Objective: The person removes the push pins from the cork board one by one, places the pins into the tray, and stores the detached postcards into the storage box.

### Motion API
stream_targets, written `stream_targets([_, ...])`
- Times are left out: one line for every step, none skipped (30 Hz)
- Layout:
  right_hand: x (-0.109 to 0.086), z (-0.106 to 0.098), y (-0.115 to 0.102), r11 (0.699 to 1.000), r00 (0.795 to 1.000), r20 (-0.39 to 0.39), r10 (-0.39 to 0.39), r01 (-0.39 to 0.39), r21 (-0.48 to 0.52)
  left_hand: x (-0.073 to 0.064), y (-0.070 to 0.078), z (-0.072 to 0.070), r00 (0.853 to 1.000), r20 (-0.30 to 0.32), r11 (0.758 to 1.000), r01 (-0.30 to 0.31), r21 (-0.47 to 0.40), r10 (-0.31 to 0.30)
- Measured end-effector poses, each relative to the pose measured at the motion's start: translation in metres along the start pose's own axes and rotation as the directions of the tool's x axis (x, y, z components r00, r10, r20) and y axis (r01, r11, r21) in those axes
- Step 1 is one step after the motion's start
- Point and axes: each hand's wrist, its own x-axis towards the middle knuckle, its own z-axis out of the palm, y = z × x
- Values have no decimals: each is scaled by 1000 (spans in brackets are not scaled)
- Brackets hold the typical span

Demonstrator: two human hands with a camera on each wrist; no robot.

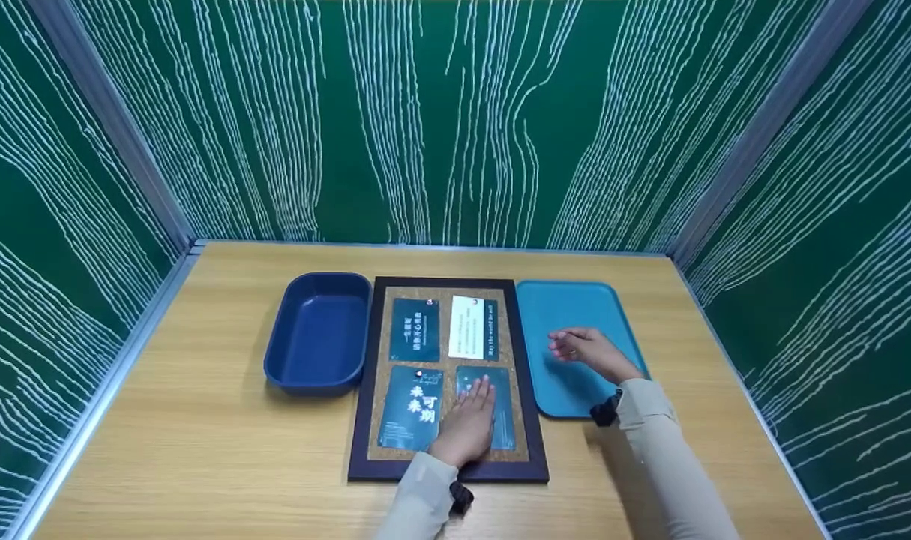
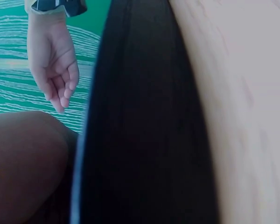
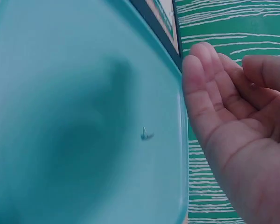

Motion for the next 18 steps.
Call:
stream_targets([0, 2, 0, 1000, 1000, 7, 9, -10, 16, 0, 0, 0, 1000, 3, 1000, 2, -1, -2])
stream_targets([0, 5, 0, 999, 1000, 17, 16, -17, 29, 0, 0, 0, 1000, 3, 1000, 2, 0, -2])
stream_targets([0, 7, 0, 999, 999, 28, 22, -23, 47, 0, 0, 0, 1000, 4, 1000, 1, -1, -1])
stream_targets([0, 9, -1, 998, 999, 42, 24, -27, 60, 1, 0, 1, 1000, 3, 1000, 1, -1, -1])
stream_targets([0, 12, -1, 996, 998, 49, 34, -38, 77, 0, 0, 1, 1000, 0, 1000, 0, -2, 0])
stream_targets([-1, 14, -1, 995, 998, 58, 40, -45, 90, 1, 0, 1, 1000, -2, 1000, 0, -3, 0])
stream_targets([-1, 16, -2, 993, 997, 67, 46, -53, 102, 1, 0, 1, 1000, -4, 1000, 0, -5, 0])
stream_targets([-1, 19, -2, 992, 996, 81, 48, -57, 111, 1, 0, 2, 1000, -7, 1000, -2, -4, 2])
stream_targets([-1, 21, -2, 991, 995, 89, 53, -64, 122, 1, -1, 2, 1000, -8, 1000, -2, -3, 2])
stream_targets([-1, 23, -3, 989, 994, 96, 59, -72, 129, 1, -1, 3, 1000, -11, 1000, -1, -3, 1])
stream_targets([-2, 25, -3, 988, 992, 107, 61, -76, 135, 1, -1, 3, 1000, -12, 1000, -1, -4, 1])
stream_targets([-2, 28, -3, 987, 991, 119, 63, -80, 141, 2, -1, 3, 1000, -10, 1000, 1, -2, -1])
stream_targets([-2, 30, -3, 985, 989, 131, 66, -85, 148, 2, -1, 3, 1000, -9, 1000, 2, -1, -2])
stream_targets([-2, 32, -3, 984, 988, 142, 66, -88, 154, 2, -1, 3, 1000, -7, 1000, 3, 0, -3])
stream_targets([-2, 34, -3, 982, 986, 149, 70, -95, 162, 2, 0, 3, 1000, -6, 1000, 5, 2, -5])
stream_targets([-2, 36, -3, 980, 985, 160, 70, -98, 172, 3, 0, 3, 1000, -1, 1000, 8, 4, -8])
stream_targets([-2, 39, -3, 979, 983, 171, 69, -100, 179, 3, 0, 3, 1000, 5, 1000, 10, 6, -10])
stream_targets([-2, 41, -3, 976, 981, 178, 75, -109, 189, 3, 0, 3, 1000, 9, 1000, 13, 7, -13])
